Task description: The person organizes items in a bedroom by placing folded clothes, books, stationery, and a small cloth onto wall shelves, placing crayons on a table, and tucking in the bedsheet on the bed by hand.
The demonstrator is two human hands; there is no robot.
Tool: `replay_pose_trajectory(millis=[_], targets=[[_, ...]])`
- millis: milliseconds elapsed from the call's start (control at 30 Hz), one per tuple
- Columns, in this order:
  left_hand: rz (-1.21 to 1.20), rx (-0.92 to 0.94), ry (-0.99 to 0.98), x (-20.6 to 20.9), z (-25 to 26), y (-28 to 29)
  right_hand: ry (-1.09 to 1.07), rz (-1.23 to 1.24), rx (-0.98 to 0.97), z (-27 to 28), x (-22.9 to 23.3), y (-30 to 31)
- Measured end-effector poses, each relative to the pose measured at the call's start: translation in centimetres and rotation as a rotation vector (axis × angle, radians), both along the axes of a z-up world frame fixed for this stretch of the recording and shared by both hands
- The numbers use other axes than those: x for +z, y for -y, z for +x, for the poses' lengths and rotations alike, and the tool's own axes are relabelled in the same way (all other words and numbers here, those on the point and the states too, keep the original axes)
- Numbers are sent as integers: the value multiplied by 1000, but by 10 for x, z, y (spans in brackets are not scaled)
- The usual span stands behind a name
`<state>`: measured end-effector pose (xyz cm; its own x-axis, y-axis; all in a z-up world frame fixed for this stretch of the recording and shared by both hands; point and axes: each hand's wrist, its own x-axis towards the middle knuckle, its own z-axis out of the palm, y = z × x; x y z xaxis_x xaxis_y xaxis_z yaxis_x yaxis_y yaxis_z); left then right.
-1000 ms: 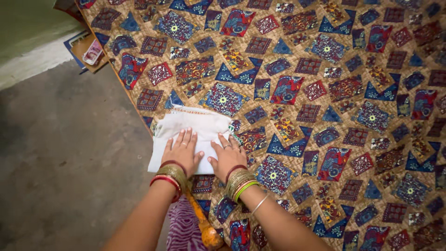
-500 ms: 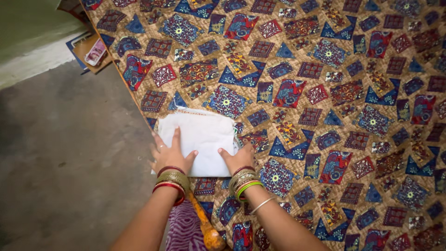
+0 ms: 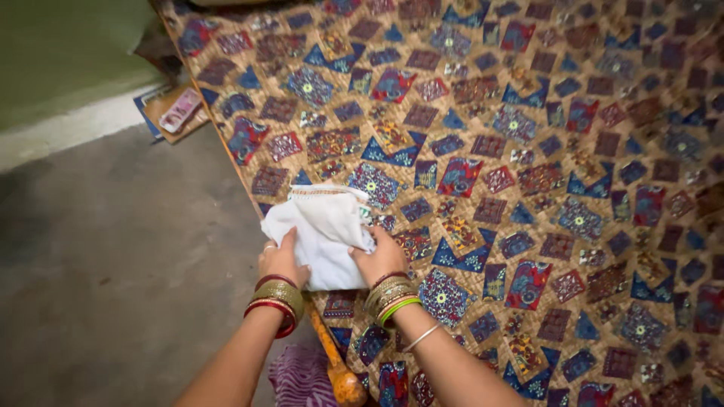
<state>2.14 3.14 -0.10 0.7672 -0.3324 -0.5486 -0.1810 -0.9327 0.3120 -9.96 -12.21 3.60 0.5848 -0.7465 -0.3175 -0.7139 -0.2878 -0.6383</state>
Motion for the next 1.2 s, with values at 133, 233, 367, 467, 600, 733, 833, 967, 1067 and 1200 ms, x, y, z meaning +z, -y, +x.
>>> replay_pose_trajectory(millis=[133, 233, 367, 467, 600, 733, 833, 967, 1067, 1200], targets=[[-186, 105, 10, 10, 8, -11, 63, -26, 111, 18, 63, -14], [-292, 145, 56, 45, 19, -23, 21, -206, 257, 35, 100, -28], [-424, 79, 332, 115, 37, -43, 75, -417, 471, 54, 137, -48], [-513, -25, 484, 155, 57, -66, 87, -567, 587, 72, 161, -66], [-699, -148, 495, 184, 95, -108, 247, -646, 695, 100, 192, -94], [-852, -116, 177, 199, 150, -164, 244, -733, 788, 146, 217, -133], [-949, -230, 261, 215, 192, -212, 399, -803, 877, 188, 236, -168], [-798, -129, 245, 245, 236, -285, 467, -839, 961, 242, 254, -226], [-705, -121, 385, 273, 258, -331, 546, -868, 1022, 276, 271, -266], [-763, 35, 407, 312, 274, -383, 634, -896, 1059, 319, 293, -312]])
